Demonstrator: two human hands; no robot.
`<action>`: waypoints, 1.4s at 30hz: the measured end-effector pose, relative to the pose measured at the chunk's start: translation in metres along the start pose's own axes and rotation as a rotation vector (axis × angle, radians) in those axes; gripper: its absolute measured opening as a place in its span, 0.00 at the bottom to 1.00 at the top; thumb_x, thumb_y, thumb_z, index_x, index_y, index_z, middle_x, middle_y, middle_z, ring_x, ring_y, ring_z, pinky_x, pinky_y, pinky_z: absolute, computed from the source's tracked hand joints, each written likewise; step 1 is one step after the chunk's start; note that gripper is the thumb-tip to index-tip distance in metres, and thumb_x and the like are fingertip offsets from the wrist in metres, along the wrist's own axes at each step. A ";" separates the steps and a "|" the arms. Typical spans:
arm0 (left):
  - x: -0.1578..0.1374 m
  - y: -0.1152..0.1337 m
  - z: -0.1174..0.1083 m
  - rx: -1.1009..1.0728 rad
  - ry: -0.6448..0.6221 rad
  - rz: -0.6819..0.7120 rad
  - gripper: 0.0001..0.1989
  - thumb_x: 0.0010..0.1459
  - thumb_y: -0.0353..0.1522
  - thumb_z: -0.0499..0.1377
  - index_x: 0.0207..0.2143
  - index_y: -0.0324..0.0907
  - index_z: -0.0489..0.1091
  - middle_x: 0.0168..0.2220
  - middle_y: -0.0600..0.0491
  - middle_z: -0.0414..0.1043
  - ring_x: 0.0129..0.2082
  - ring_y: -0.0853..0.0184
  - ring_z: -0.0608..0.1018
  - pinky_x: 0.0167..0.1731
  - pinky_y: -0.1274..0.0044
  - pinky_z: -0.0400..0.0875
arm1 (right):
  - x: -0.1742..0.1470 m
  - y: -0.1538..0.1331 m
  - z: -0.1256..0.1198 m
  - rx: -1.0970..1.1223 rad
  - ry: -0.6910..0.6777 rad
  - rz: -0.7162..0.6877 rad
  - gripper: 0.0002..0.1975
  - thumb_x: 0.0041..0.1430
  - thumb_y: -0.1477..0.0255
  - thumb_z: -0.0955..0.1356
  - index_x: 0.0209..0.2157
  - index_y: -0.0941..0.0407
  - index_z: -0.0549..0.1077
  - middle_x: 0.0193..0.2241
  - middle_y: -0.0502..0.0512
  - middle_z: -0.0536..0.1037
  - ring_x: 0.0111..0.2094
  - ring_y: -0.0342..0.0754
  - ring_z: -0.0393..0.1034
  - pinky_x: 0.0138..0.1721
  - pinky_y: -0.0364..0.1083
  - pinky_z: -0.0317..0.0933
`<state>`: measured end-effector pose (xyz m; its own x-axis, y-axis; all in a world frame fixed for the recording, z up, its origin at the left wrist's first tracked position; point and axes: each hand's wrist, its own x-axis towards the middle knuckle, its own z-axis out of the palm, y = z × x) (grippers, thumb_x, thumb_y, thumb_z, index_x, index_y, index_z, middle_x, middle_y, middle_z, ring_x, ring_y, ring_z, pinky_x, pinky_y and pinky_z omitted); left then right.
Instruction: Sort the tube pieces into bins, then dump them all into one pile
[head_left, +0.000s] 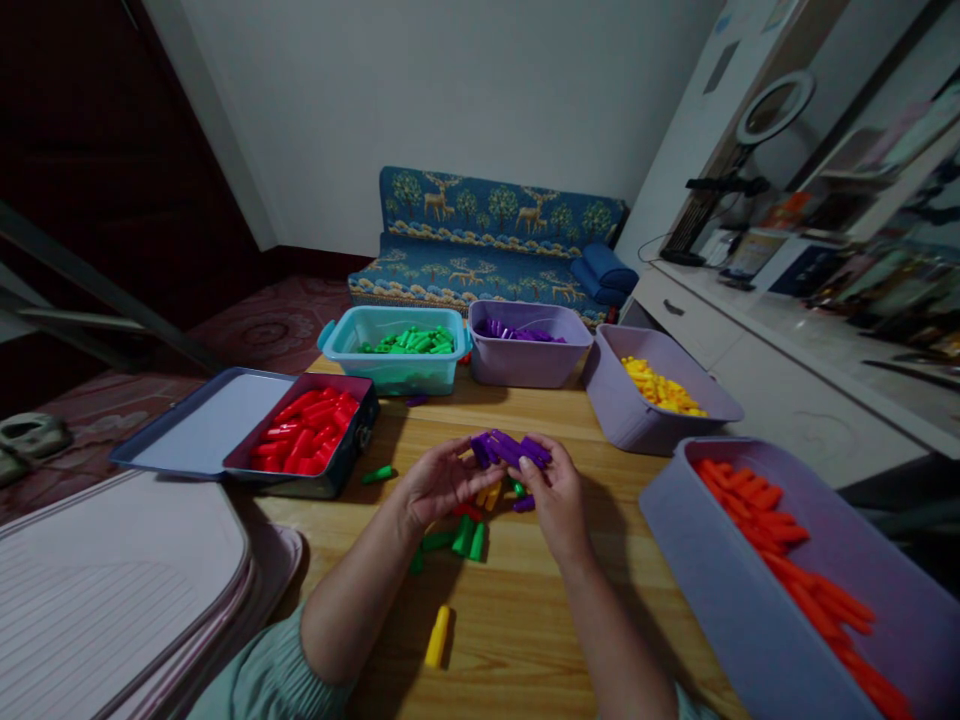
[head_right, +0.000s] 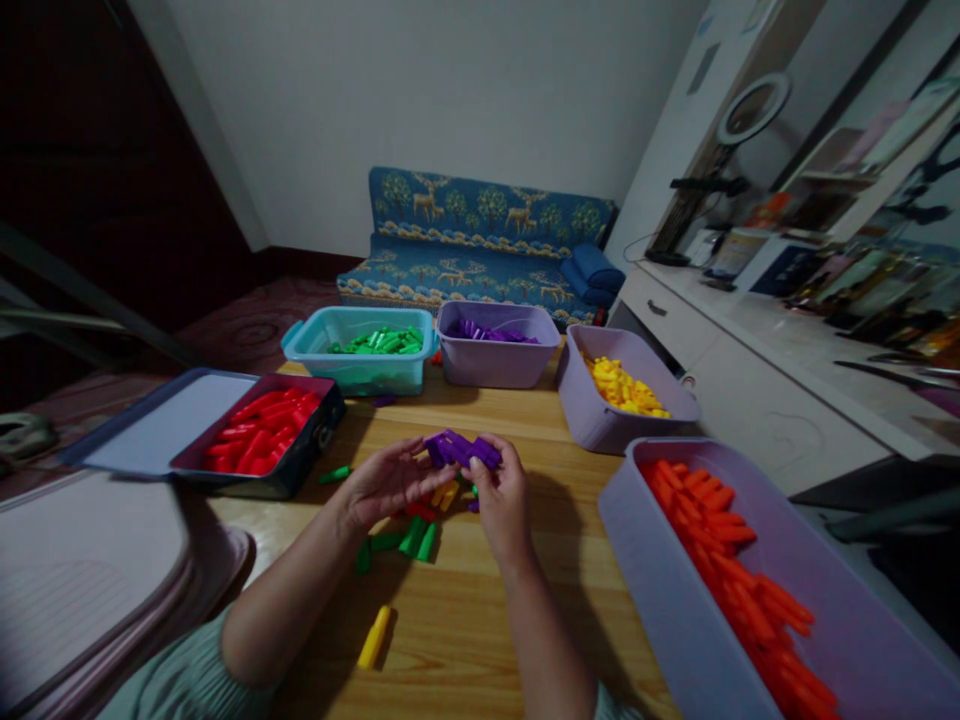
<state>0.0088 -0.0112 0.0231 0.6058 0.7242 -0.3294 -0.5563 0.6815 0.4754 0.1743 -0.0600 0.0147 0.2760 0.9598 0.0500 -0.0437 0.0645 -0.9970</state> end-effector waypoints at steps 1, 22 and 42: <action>0.000 0.000 0.001 0.012 0.004 0.028 0.11 0.56 0.28 0.59 0.43 0.35 0.69 0.40 0.46 0.76 0.41 0.65 0.79 0.47 0.74 0.72 | 0.000 0.000 -0.001 -0.027 -0.011 0.018 0.23 0.52 0.60 0.69 0.48 0.53 0.65 0.42 0.57 0.75 0.36 0.51 0.75 0.21 0.41 0.68; -0.002 0.018 -0.019 1.034 0.229 0.314 0.14 0.32 0.31 0.71 0.26 0.37 0.76 0.21 0.55 0.74 0.22 0.71 0.72 0.24 0.80 0.66 | 0.008 0.005 -0.015 0.121 0.002 0.131 0.24 0.44 0.59 0.74 0.40 0.56 0.67 0.31 0.54 0.78 0.31 0.51 0.77 0.21 0.44 0.71; -0.002 -0.006 0.017 0.045 0.113 0.094 0.18 0.65 0.40 0.49 0.48 0.37 0.67 0.39 0.44 0.73 0.37 0.64 0.78 0.38 0.71 0.74 | -0.004 -0.009 0.003 0.471 -0.251 0.135 0.22 0.50 0.65 0.73 0.48 0.51 0.69 0.51 0.57 0.74 0.55 0.52 0.66 0.58 0.54 0.58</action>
<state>0.0199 -0.0186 0.0348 0.4828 0.7935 -0.3704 -0.5796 0.6067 0.5441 0.1712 -0.0634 0.0235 0.0031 1.0000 -0.0059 -0.5037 -0.0035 -0.8639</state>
